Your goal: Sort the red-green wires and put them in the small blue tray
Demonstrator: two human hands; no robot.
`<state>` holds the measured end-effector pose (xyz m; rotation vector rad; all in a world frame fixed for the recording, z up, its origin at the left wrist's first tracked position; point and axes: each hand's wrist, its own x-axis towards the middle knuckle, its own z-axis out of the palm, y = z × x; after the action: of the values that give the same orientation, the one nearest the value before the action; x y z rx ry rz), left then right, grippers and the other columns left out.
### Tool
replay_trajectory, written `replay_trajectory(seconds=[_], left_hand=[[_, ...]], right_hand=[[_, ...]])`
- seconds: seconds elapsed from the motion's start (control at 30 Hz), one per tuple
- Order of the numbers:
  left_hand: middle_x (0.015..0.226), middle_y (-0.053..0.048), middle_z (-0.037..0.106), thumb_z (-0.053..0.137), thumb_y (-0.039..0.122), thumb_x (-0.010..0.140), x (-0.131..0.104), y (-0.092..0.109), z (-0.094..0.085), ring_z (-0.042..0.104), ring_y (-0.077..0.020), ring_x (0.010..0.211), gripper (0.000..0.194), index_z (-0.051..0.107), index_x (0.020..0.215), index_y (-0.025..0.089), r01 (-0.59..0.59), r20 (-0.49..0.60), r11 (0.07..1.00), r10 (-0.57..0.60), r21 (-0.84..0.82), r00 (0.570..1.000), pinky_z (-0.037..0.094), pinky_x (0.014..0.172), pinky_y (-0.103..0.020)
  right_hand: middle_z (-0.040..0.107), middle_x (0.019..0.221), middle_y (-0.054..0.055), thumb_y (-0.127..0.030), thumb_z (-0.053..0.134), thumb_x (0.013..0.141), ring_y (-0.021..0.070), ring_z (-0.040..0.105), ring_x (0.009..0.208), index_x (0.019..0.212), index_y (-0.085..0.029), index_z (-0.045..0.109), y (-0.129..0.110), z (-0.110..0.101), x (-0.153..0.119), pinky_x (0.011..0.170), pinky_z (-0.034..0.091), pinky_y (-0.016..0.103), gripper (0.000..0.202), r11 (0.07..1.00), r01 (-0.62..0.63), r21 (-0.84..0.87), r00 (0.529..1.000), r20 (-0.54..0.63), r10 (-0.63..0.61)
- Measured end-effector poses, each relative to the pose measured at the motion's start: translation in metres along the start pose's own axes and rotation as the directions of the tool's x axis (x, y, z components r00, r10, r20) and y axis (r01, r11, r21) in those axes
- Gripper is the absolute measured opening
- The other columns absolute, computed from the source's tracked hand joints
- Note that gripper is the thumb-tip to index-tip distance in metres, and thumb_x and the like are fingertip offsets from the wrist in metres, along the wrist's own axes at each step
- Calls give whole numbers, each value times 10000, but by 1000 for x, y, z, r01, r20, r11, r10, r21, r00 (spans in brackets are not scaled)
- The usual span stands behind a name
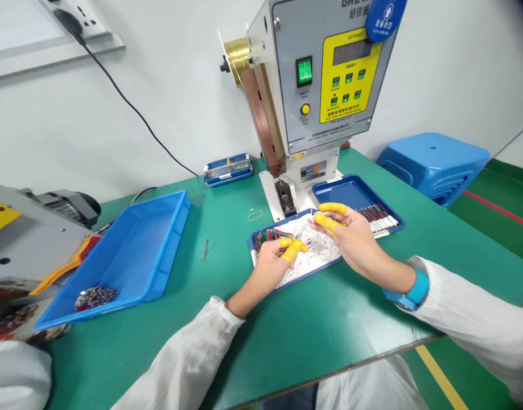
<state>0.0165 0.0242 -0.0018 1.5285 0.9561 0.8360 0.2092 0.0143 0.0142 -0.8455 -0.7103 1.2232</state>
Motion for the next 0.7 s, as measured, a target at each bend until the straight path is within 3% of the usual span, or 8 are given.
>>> replay_trajectory(seconds=[0.5, 0.7], left_hand=[[482, 41, 497, 701, 513, 854, 0, 4, 0, 380, -70, 447, 401, 800, 835, 125, 24, -3, 999, -24, 23, 1000, 292, 467, -216], [471, 40, 507, 680, 520, 876, -1, -1, 1, 356, -62, 418, 413, 778, 804, 125, 58, 6, 998, -58, 14, 998, 283, 449, -213]], right_hand=[[702, 913, -4, -289, 992, 562, 186, 720, 914, 891, -235, 735, -2, 6, -4, 1009, 599, 443, 421, 999, -38, 9, 999, -38, 38], [697, 942, -6, -287, 961, 632, 184, 725, 940, 955, -240, 736, 6, 4, -6, 1030, 595, 449, 396, 999, -14, 48, 999, -45, 16]])
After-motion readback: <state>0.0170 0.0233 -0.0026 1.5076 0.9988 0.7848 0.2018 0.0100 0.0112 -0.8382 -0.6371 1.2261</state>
